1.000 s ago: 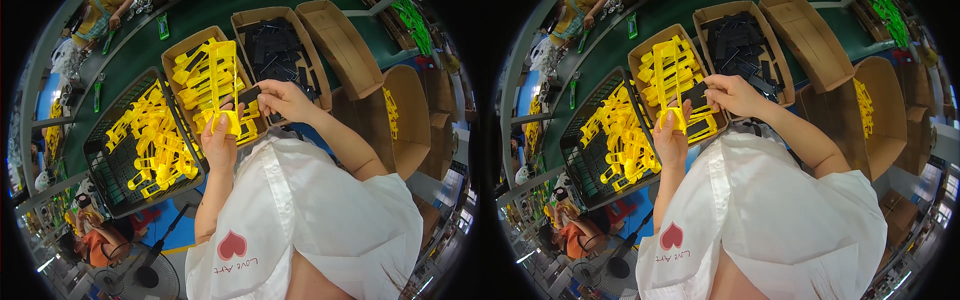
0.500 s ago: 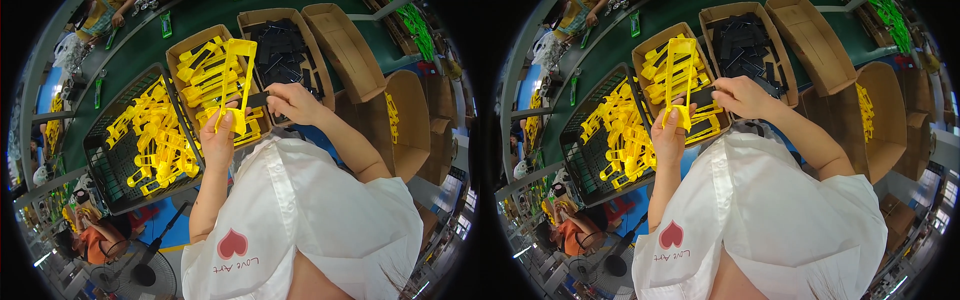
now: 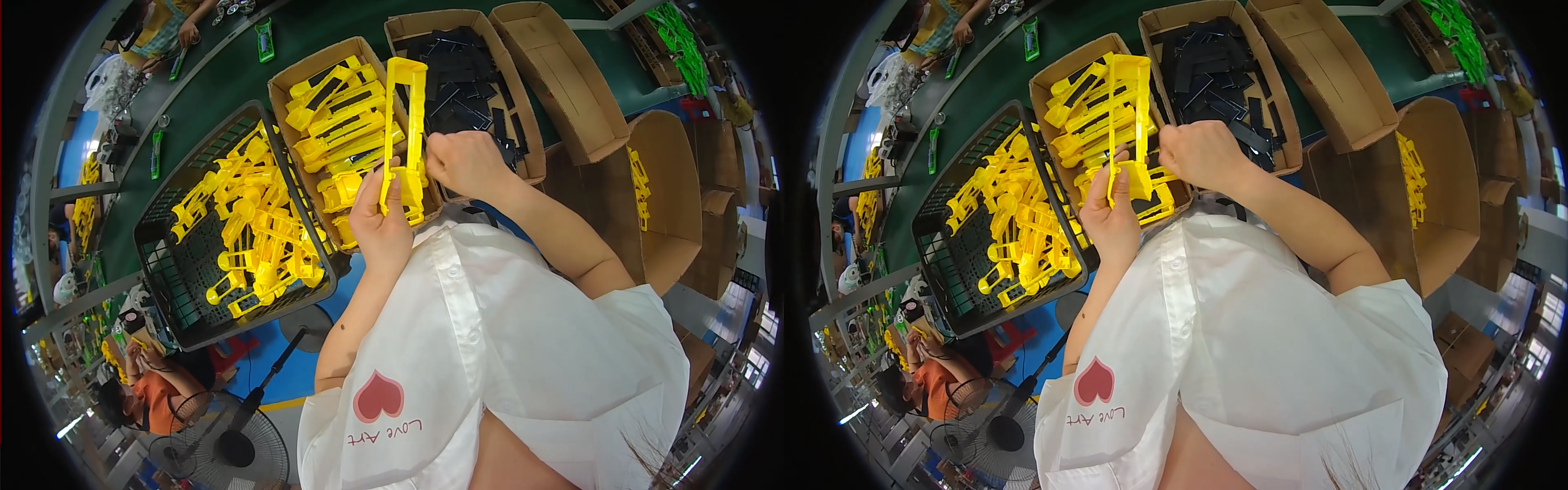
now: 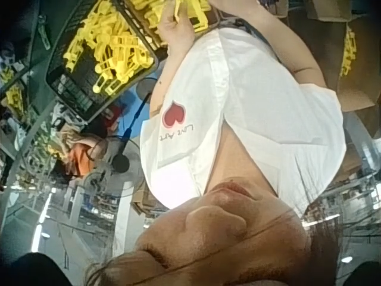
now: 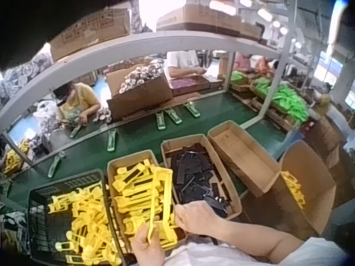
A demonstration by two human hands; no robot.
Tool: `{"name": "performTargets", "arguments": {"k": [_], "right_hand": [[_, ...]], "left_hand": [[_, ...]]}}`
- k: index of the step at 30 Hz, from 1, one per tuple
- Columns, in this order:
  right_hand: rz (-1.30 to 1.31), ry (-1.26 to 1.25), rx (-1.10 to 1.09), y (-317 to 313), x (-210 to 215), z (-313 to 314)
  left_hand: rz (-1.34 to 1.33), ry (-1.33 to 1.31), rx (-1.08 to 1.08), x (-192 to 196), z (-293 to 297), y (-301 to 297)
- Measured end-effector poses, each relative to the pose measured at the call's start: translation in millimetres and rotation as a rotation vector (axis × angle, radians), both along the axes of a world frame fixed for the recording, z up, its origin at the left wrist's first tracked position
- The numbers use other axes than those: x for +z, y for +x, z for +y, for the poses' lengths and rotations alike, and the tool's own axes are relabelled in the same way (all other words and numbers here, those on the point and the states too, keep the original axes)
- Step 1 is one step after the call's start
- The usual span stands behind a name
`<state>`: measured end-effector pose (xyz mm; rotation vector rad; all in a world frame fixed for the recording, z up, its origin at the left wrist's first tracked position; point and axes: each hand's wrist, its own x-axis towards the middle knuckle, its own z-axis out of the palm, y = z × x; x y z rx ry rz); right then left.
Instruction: Assembling plastic flashlight housings by manually inserting internal black components.
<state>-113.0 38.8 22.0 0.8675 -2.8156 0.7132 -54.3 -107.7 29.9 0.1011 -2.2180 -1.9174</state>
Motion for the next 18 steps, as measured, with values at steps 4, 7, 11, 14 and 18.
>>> {"name": "performTargets", "arguments": {"k": [4, 7, 11, 14, 18], "right_hand": [[0.058, -0.084, 0.328, 16.2, 7.8, -6.3], [-0.172, -0.281, 0.019, 4.8, 10.7, 11.5], [-0.79, -0.564, -0.121, -6.0, 20.2, 14.6], [-0.876, -0.586, -0.078, -2.6, 22.3, 11.4], [-0.987, -0.457, -0.176, 0.3, 36.1, 27.0]], "left_hand": [[-0.013, 0.018, 0.129, -12.0, -5.0, -11.4], [-0.215, 0.78, 0.062, -5.7, -17.0, -17.5], [-0.291, 0.885, -0.109, -5.9, -24.0, -12.8], [-0.314, 0.918, -0.163, 2.0, -24.8, -9.9], [-0.413, 0.499, -0.047, -0.9, -59.2, -11.9]]}}
